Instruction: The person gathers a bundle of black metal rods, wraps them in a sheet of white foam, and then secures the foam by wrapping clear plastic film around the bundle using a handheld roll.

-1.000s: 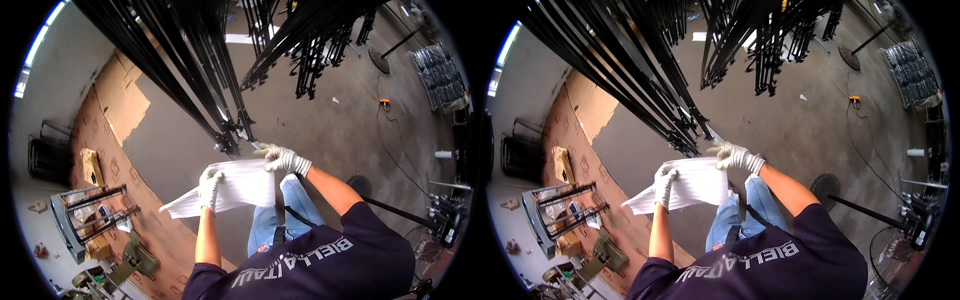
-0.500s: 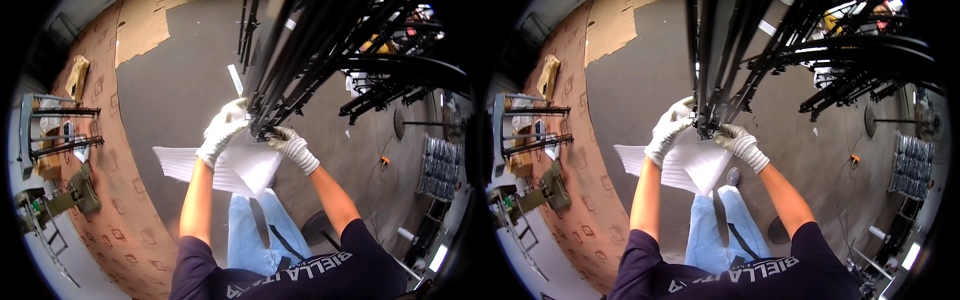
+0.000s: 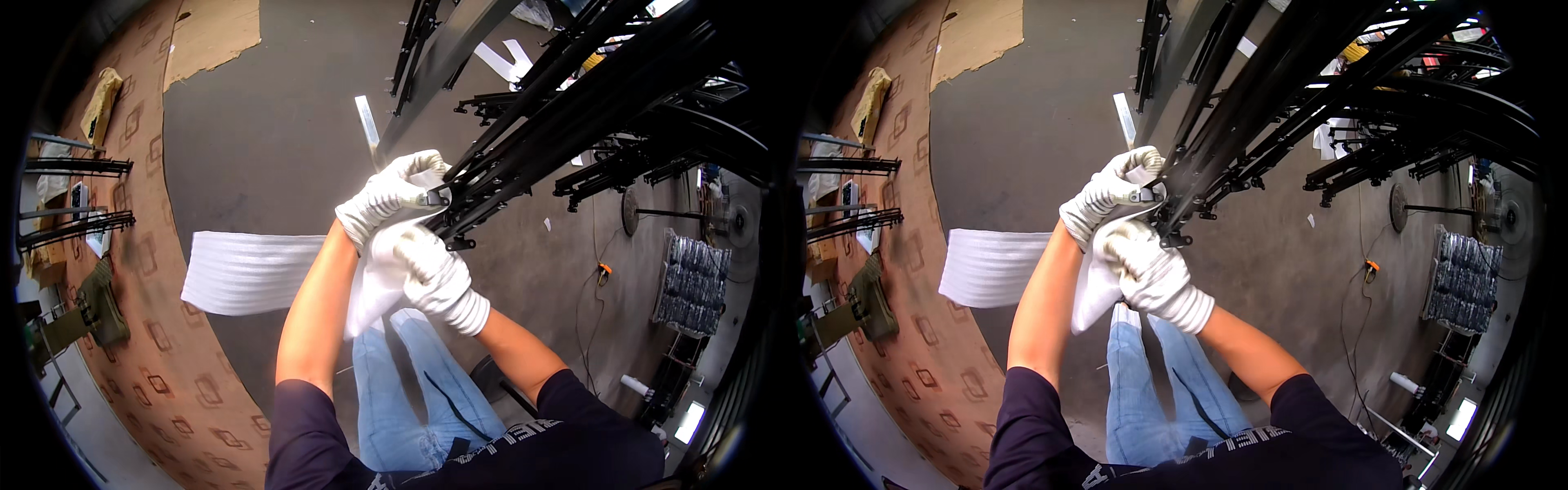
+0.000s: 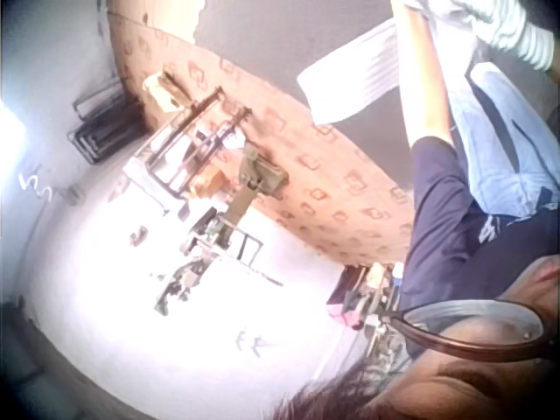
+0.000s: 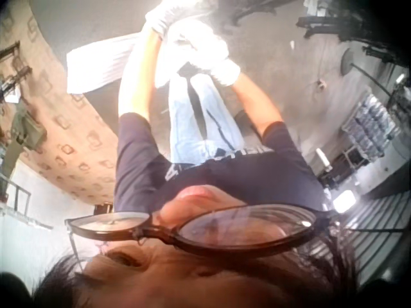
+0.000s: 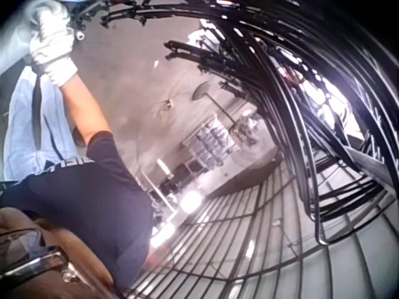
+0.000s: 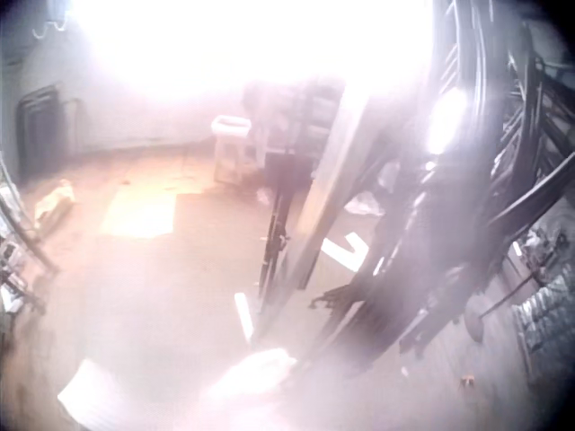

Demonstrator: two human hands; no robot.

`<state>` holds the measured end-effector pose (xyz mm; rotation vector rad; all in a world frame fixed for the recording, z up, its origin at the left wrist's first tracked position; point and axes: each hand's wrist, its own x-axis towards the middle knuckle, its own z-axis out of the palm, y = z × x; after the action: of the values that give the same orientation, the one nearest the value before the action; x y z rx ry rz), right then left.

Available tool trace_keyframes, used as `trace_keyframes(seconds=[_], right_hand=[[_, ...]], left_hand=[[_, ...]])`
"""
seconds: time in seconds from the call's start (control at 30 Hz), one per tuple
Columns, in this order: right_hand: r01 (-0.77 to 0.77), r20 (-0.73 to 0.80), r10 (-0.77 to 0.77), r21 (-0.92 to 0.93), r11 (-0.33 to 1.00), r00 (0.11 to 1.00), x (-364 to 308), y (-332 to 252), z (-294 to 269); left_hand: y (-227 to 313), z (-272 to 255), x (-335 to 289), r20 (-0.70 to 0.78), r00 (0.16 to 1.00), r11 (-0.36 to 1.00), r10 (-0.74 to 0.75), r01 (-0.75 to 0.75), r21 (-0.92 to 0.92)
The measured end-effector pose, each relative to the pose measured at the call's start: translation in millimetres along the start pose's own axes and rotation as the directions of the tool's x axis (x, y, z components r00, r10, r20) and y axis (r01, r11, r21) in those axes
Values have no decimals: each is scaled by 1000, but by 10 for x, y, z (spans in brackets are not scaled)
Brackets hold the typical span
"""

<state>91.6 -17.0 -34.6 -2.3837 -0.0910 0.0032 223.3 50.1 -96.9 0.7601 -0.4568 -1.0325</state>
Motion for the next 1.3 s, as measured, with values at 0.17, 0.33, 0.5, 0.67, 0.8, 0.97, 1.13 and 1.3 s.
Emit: trace_keyframes(seconds=[0.17,0.33,0.5,0.67,0.8,0.97,1.13,1.3], right_hand=[[-239,-191,242,36,970,951,-3,2,7],[-154,-285,155,27,988,946,17,218,-71],[-333,113,361,693,639,926,145,321,-79],[-315,184,280,768,557,942,95,589,89],[-147,-6,264,819,554,965,60,786,130],[-343,100,416,751,564,904,116,845,-84],[-427,96,467,595,681,879,156,1041,-57],[-149,-80,395,844,516,915,370,1097,90]], left_hand=[[-66,64,-52,-90,996,973,2,-22,-228],[-172,-289,-15,40,998,977,48,-38,-210],[35,-42,-54,-238,971,997,7,-25,-76],[5,24,42,-370,923,980,109,-37,196],[144,-86,-225,-376,913,975,160,-86,206],[231,-54,-452,-293,951,977,103,-41,210],[-8,-99,-486,-363,930,923,61,86,375],[-113,-44,-437,-511,837,947,197,-28,320]])
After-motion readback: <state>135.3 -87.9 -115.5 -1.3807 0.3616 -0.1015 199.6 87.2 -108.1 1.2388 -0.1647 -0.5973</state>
